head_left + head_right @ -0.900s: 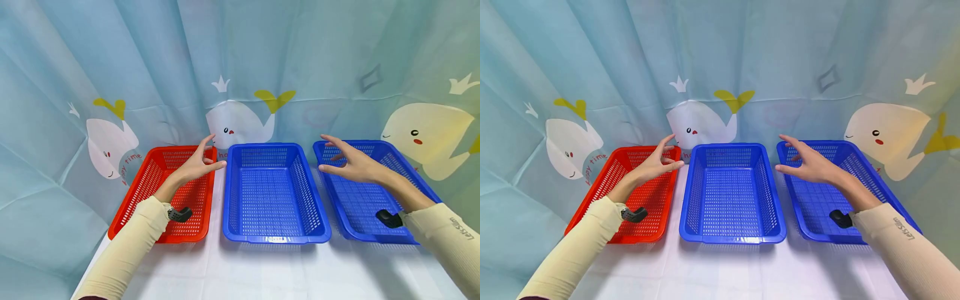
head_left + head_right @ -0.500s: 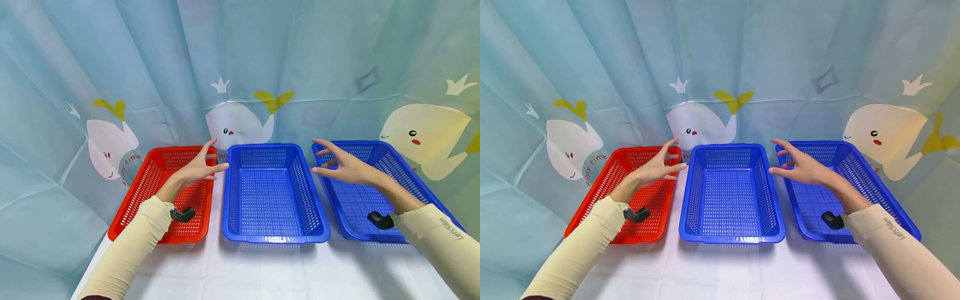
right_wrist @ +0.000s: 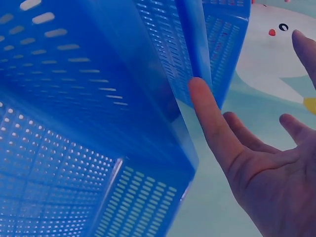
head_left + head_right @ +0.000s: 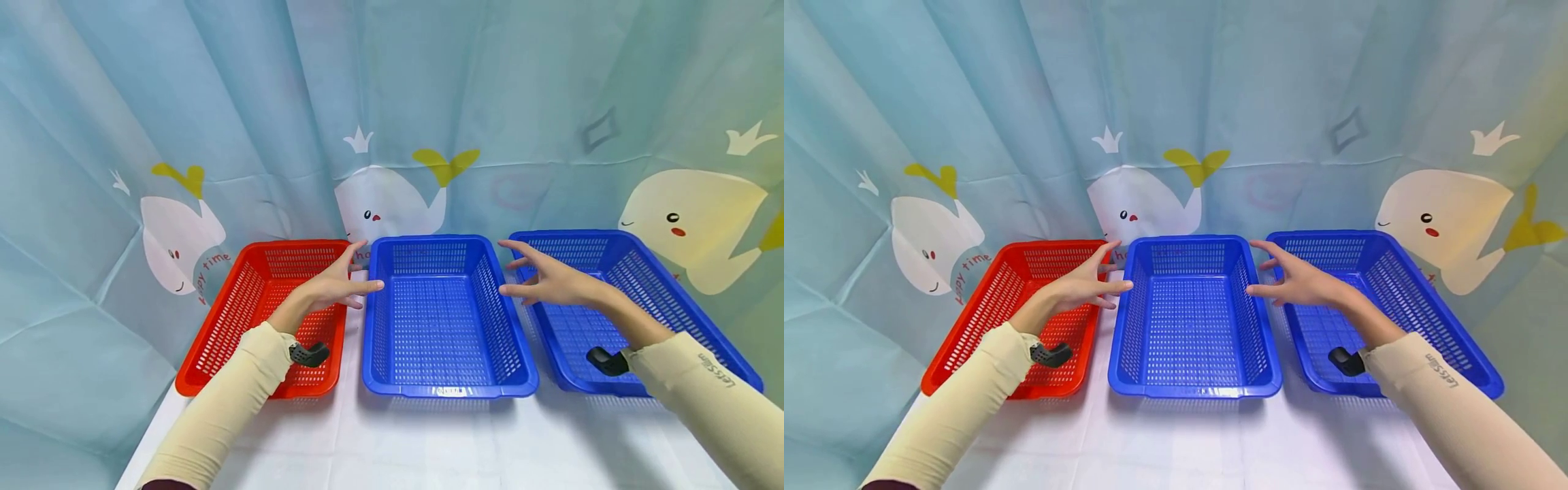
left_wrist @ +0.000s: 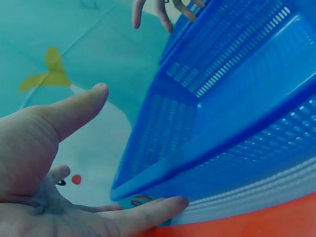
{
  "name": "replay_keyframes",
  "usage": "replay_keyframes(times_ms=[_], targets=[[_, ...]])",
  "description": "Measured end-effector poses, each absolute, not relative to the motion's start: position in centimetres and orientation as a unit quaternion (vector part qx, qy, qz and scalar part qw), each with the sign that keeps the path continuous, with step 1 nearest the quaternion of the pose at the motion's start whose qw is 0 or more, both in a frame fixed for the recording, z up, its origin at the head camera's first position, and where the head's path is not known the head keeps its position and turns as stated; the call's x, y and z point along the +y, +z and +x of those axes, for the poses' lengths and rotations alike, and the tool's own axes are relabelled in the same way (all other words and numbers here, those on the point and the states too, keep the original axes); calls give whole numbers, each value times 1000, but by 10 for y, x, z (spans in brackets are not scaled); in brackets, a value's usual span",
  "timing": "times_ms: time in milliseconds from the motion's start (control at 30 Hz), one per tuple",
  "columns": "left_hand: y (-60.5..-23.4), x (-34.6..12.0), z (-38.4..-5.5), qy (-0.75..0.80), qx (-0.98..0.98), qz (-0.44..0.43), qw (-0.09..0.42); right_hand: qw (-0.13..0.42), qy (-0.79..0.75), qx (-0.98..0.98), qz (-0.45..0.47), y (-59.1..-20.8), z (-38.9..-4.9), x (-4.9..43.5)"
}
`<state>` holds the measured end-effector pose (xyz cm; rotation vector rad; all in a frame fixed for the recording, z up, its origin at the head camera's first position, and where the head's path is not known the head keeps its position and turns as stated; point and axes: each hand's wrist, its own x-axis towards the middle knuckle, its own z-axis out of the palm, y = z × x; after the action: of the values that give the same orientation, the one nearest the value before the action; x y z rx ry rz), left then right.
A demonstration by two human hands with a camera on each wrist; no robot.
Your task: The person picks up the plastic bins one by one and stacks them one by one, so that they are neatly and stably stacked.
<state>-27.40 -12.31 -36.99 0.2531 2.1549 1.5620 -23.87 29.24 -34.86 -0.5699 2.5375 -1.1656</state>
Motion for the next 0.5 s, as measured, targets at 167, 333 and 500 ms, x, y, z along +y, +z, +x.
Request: replay_keyframes(times_ms=[167,333,500], targets=[[-377,-117,-273,561,784,89,250,185,-422,870,-177,-354,-239,291],[-383,-113,-274,554,785,88,263,208,-428,864,-164,-358,-241,289],[-385,-111,-276,537,794,85,271,235,-422,861,-157,-359,-241,286]])
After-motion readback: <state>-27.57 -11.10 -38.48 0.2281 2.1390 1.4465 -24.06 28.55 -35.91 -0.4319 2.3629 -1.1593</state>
